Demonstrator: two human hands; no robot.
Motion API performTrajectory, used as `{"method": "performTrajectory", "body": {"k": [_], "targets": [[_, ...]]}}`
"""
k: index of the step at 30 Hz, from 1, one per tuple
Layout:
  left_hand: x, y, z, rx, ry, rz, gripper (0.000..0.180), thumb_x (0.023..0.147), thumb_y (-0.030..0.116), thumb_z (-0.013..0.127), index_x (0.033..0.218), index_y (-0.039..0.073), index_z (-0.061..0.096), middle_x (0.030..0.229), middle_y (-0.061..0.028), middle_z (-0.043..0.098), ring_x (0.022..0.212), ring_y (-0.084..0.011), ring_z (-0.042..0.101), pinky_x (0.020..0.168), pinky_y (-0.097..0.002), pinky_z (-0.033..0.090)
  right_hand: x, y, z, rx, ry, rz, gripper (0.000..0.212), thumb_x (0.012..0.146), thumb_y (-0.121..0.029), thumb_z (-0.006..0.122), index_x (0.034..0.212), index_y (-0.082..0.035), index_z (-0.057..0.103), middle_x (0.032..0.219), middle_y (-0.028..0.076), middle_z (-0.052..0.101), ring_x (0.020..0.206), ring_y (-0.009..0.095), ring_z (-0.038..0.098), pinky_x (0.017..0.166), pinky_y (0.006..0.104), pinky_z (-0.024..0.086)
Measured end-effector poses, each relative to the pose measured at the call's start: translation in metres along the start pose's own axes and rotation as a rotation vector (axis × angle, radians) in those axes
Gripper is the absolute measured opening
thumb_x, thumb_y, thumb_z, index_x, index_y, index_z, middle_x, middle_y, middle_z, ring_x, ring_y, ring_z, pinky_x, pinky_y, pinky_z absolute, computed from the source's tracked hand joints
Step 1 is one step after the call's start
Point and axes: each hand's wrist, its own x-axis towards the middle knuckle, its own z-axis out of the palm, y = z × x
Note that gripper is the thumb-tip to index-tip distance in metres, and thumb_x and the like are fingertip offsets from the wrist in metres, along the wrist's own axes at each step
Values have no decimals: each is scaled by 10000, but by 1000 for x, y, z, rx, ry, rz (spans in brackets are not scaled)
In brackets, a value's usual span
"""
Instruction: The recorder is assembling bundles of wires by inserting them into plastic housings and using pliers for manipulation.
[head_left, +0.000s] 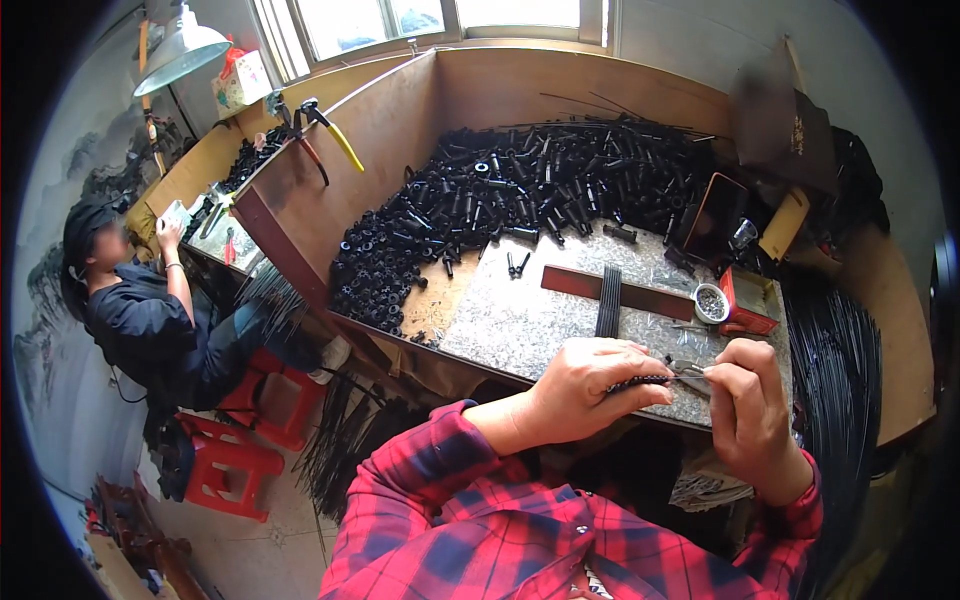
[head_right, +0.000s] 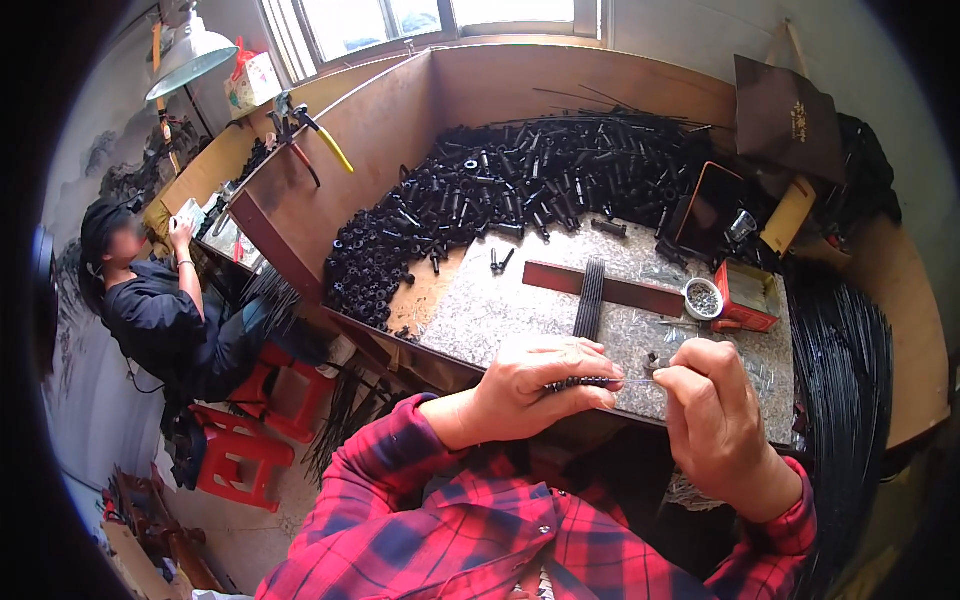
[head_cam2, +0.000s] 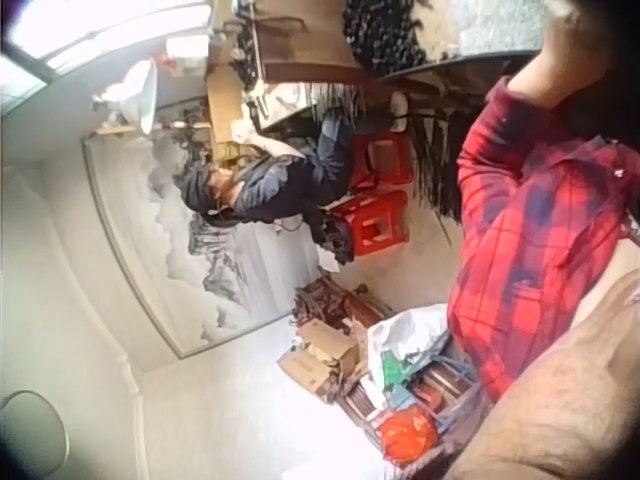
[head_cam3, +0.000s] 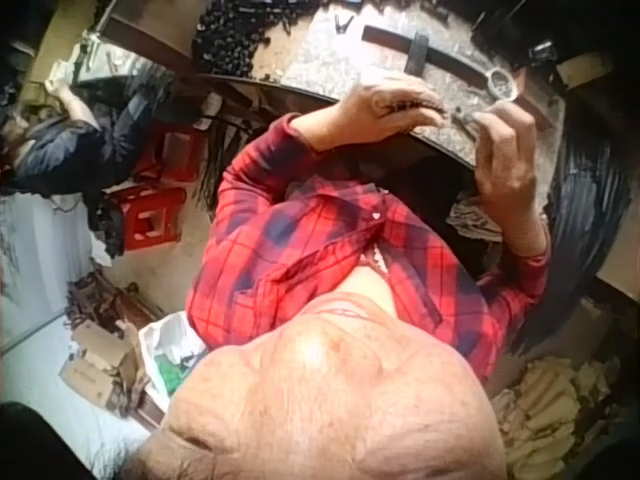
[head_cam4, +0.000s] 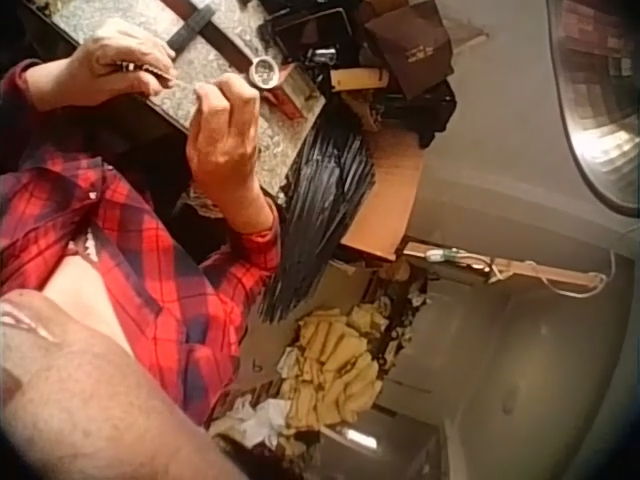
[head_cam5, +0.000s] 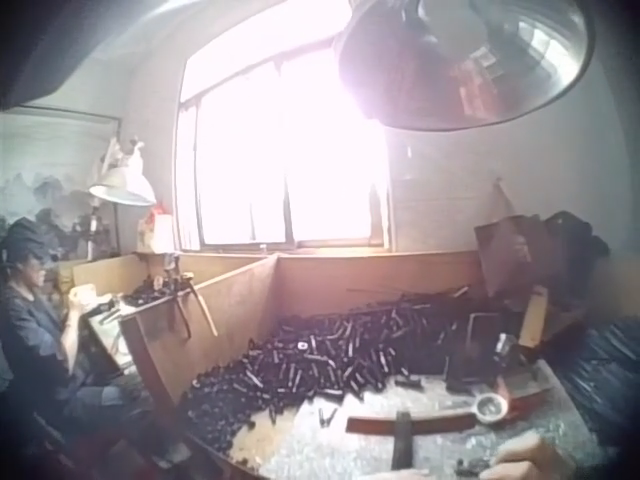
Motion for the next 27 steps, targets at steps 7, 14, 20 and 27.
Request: {"method": "performTrajectory", "body": {"k": [7, 14, 20, 27], "targets": [[3, -10, 10, -18, 69, 61, 306, 775, 333, 742, 861, 48, 677, 739, -113, 635, 703, -291, 640, 601, -370, 493, 4, -6, -6, -115, -30, -46, 357, 657, 112, 625, 991, -14, 617, 850, 114, 513, 760, 262, 533, 637, 362, 449], [-3, -16, 4, 44, 62, 30, 339, 730, 338, 777, 904, 60, 693, 787, -125, 668, 769, -297, 663, 661, -347, 528, 9, -2, -1, -115, -13, -77, 311, 660, 38, 642, 965, -26, 646, 830, 95, 505, 735, 252, 523, 621, 337, 437], [3, -14, -7, 29, -28, 48, 366, 684, 273, 812, 973, 77, 704, 876, -102, 701, 860, -260, 683, 819, -358, 533, 15, 3, -2, -55, -24, -75, 309, 655, 24, 666, 961, -20, 660, 815, 77, 492, 716, 216, 517, 617, 315, 438], [9, -13, -3, -1, -79, 77, 390, 682, 274, 802, 985, 58, 686, 934, -86, 709, 889, -258, 686, 851, -382, 525, 7, 7, -1, 7, -7, -102, 315, 667, 20, 677, 978, -25, 672, 818, 69, 507, 721, 193, 527, 596, 303, 448]]}}
